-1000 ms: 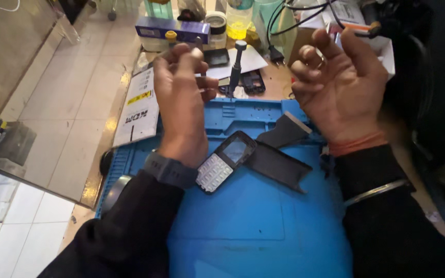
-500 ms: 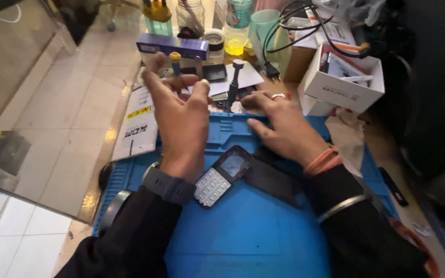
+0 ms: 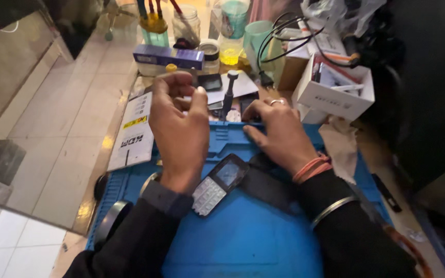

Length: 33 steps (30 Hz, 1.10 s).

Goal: The person disassembles a mobile phone on a blue work mat, removing the back cover, battery, and internal components. They use a screwdriver to loosen screws and separate parts, then handle the battery and casing pieces before placing them on the mat.

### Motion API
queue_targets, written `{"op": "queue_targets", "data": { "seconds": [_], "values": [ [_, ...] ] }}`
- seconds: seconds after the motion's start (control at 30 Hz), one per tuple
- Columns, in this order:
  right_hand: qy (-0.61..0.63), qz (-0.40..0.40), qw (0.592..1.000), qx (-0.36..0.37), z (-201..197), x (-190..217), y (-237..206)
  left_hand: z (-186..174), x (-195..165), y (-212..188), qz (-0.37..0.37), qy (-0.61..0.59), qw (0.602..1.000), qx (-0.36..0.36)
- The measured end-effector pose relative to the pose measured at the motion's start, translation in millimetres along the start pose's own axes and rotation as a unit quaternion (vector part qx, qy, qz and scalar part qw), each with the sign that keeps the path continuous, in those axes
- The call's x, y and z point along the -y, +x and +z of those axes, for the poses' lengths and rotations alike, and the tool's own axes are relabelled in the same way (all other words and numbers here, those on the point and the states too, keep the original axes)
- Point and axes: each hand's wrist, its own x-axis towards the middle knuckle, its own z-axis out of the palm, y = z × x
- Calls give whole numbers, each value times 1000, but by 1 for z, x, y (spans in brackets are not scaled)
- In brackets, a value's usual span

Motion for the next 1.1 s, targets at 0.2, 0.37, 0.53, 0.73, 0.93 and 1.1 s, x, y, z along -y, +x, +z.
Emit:
{"op": "queue_targets", "data": {
  "seconds": [0.2, 0.37, 0.53, 0.73, 0.93, 1.1],
  "values": [
    [-7, 15, 1000, -10, 2, 0, 1, 2, 1, -4, 57, 130, 987, 75],
    [16, 23, 999, -15, 0, 1, 1, -2, 8, 8, -152, -72, 986, 15],
    [22, 36, 999, -9, -2, 4, 2, -10, 9, 11, -327, -221, 919, -1],
    [4, 30, 999, -29, -4, 4, 1, -10, 1, 8, -346, -220, 912, 5],
    [2, 24, 999, -38, -4, 2, 2, -10, -3, 8, -349, -215, 912, 3],
    [2, 25, 999, -37, -4, 1, 3, -7, 0, 8, -343, -207, 916, 12]
  ]
}}
